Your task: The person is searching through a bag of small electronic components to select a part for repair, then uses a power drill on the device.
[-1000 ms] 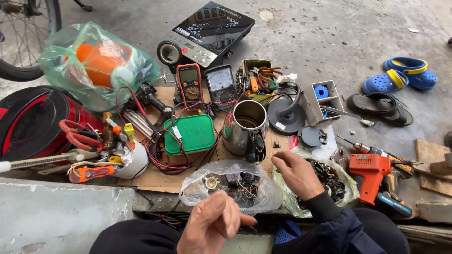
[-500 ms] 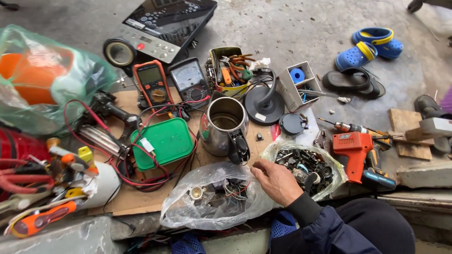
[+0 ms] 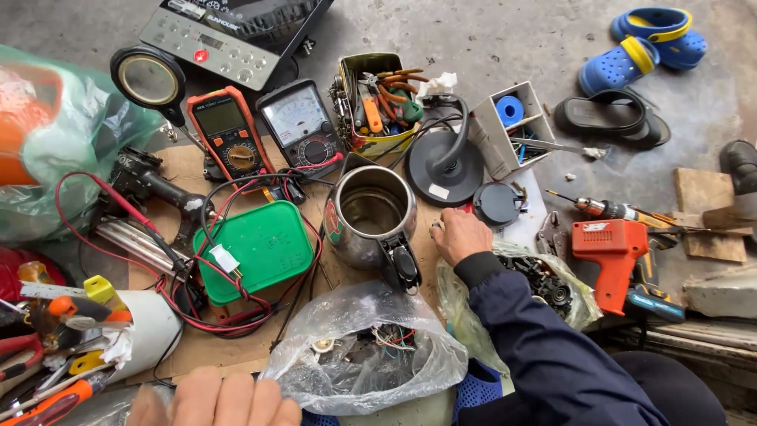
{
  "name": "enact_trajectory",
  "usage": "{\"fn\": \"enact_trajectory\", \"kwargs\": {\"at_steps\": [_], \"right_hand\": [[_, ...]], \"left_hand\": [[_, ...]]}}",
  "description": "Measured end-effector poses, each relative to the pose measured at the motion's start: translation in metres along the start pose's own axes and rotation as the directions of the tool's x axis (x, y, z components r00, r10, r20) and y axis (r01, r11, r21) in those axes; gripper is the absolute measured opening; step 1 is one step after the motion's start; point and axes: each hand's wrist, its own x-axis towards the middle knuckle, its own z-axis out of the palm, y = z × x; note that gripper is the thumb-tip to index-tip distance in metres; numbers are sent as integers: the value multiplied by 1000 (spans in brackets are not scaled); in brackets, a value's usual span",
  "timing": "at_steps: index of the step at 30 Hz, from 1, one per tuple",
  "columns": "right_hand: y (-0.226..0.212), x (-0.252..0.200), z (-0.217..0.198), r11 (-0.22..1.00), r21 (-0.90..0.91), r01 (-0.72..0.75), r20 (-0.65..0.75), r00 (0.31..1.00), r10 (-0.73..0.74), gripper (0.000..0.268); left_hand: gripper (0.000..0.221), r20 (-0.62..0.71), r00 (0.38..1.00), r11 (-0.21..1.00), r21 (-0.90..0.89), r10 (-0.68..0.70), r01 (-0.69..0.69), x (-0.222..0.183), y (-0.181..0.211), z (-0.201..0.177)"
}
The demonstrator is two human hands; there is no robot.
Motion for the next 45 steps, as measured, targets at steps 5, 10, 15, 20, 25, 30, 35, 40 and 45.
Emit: {"fn": "enact_trajectory", "kwargs": {"at_steps": [5, 10, 15, 20, 25, 30, 35, 40, 45], "right_hand": [[7, 7, 22, 987, 158, -13, 16, 1000, 11, 27], [-14, -57, -54, 804, 586, 99, -203, 979, 28, 17], [-37, -160, -129, 358, 903, 237, -293, 950, 111, 29], [-42, -237, -152, 286, 895, 342, -382, 919, 98, 30], [-37, -286, -149, 242, 881, 408, -424, 906, 17, 28], [-29, -312, -131, 254, 856, 451, -438, 892, -109, 29], [-22, -322, -112, 226, 869, 441, -422, 897, -130, 29], [-24, -323, -105, 215, 886, 412, -384, 909, -160, 29], [-23, -320, -89, 315, 888, 335, -309, 942, -130, 28]], "left_hand": [[55, -93, 993, 989, 124, -66, 77, 6, 30, -10], [50, -221, 969, 978, 197, 114, -70, 24, 6, 31], [45, -554, 793, 920, 391, 253, -21, 32, -24, 54], [28, -560, 759, 634, 728, 332, 261, 34, -84, 69], [26, -626, 748, 421, 753, 220, 506, 25, -138, 72], [30, -535, 828, 474, 780, 165, 409, 1, -167, 62], [36, -573, 812, 552, 715, 110, 430, -23, -178, 56], [36, -596, 794, 603, 679, 118, 419, -31, -182, 50], [33, -622, 769, 571, 688, 146, 448, -31, -178, 53]]}}
